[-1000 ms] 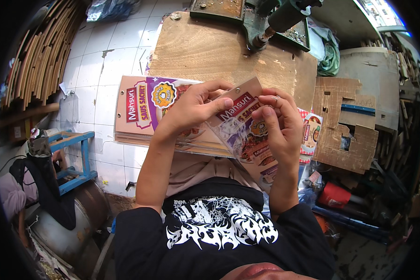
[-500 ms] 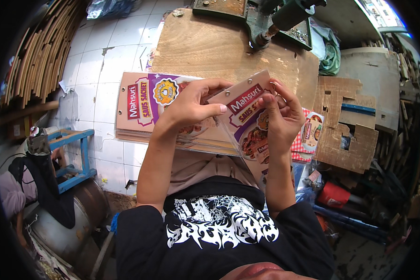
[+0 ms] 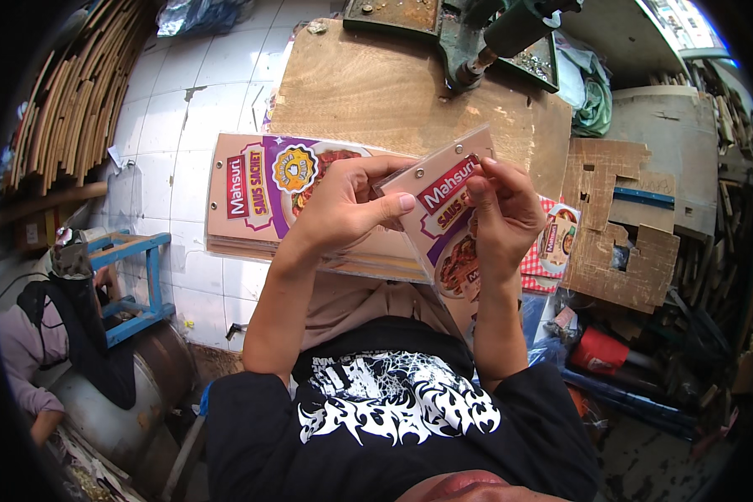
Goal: The person prepares a stack of sauce sachet packaging labels by hand, aligning the sheets and inserting a metal pin through pre-punched holes in the corners to secure the bundle.
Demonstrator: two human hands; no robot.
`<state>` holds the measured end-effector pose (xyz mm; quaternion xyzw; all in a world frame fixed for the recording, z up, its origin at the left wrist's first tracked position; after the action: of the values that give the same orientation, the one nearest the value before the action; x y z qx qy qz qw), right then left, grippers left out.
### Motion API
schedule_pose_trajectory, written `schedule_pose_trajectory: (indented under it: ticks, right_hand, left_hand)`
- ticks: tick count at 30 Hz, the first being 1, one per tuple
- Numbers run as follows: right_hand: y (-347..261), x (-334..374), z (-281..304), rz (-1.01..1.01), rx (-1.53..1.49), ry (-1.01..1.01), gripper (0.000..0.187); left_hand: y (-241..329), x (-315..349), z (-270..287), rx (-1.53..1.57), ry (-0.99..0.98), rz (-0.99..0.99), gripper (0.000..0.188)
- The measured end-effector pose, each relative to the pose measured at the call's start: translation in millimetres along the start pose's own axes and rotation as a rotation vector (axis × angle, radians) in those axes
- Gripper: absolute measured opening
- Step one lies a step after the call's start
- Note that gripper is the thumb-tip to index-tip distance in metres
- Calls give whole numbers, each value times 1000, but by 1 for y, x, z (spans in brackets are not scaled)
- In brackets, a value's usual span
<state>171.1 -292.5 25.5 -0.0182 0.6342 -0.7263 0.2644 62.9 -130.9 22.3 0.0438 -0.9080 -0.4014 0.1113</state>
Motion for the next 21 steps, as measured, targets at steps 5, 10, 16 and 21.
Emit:
schedule_pose_trajectory:
  ticks: [5, 10, 16, 21]
  right_hand:
    - [-6, 1, -8, 157, 233, -13, 17]
    - [-16, 0, -14, 380, 487, -27, 20]
    - [-20, 6, -18, 426, 660, -75, 23]
    - [-28, 4, -20, 431, 708, -104, 22]
  left_hand:
    - [-18, 2, 20, 72, 80, -17, 42]
    - [-21, 0, 18, 45, 140, -1, 38]
    - [-22, 1, 18, -48, 150, -70, 35]
    - [-18, 1, 17, -66, 137, -70, 36]
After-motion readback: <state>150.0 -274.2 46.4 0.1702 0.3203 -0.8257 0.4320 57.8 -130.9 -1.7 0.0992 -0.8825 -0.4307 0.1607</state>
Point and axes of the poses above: each hand's wrist, its own x-axis away from the middle knuckle, its own z-axis out of the back of the hand, y = z × x, the point moved 2 cm from there along -x, towards the middle knuckle, and after that the axes turned 15 degrees about x, right-handed, at the moved point
